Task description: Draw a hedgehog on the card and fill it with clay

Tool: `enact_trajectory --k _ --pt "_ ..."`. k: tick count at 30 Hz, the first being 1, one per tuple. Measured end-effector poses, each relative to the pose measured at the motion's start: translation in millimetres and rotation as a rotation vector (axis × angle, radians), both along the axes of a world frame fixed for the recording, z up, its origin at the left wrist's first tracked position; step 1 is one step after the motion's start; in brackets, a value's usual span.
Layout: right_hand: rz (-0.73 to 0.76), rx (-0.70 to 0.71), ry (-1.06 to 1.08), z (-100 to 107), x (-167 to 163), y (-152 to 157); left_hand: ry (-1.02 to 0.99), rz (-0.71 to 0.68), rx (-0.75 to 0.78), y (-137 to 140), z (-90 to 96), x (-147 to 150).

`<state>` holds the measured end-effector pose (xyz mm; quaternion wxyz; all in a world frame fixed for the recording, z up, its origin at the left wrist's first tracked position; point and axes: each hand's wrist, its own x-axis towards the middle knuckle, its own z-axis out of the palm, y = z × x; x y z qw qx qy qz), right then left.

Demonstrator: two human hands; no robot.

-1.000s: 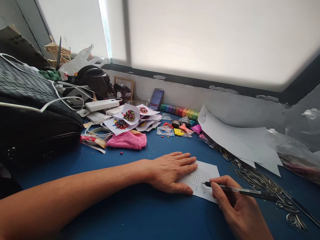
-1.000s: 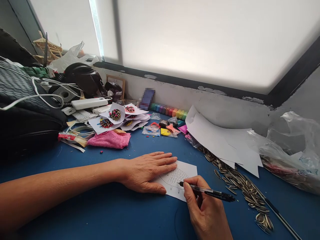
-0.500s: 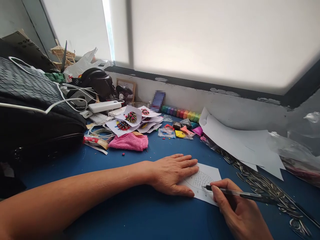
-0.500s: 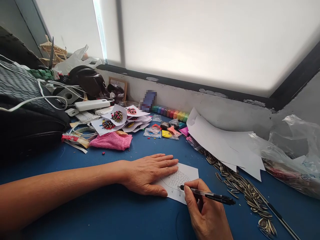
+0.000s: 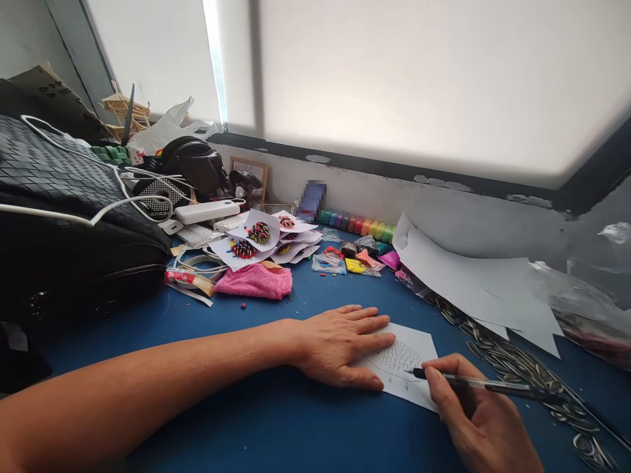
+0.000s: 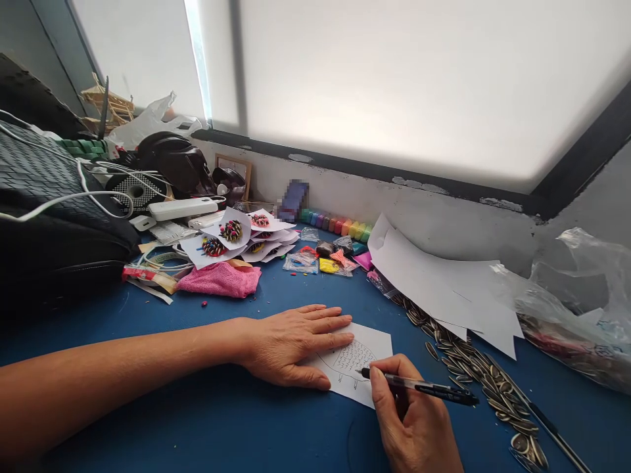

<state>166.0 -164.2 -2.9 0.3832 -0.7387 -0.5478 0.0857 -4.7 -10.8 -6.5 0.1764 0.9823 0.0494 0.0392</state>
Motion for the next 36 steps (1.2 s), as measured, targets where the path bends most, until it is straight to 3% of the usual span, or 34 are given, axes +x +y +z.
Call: enact_trajectory --k 4,13,21,27,32,36 --pt "0.071 -0.044 -0.043 -1.3 11.8 0.1 0.000 0.001 -0.009 -0.1 1.5 -0.4" --pt "-0.010 0.001 -0.045 -0.7 6.9 0.6 -0.004 0.003 -0.030 0.5 0.5 -1.2" --pt "0.038 -0.064 -0.026 -0.7 10.6 -0.8 -0.008 -0.004 -0.017 0.6 0.2 -0.6" --pt "-0.032 0.008 0.001 -2.5 2.3 -2.0 -0.003 -0.003 -0.003 1.0 -1.7 -0.2" --pt "0.053 -0.026 0.003 -4.4 4.9 -0.9 -0.003 -0.003 -0.010 1.4 -2.6 0.1" --pt "0.003 0.019 0.055 -4.9 1.2 -0.9 0.001 -0.006 -0.013 1.4 -2.1 -0.4"
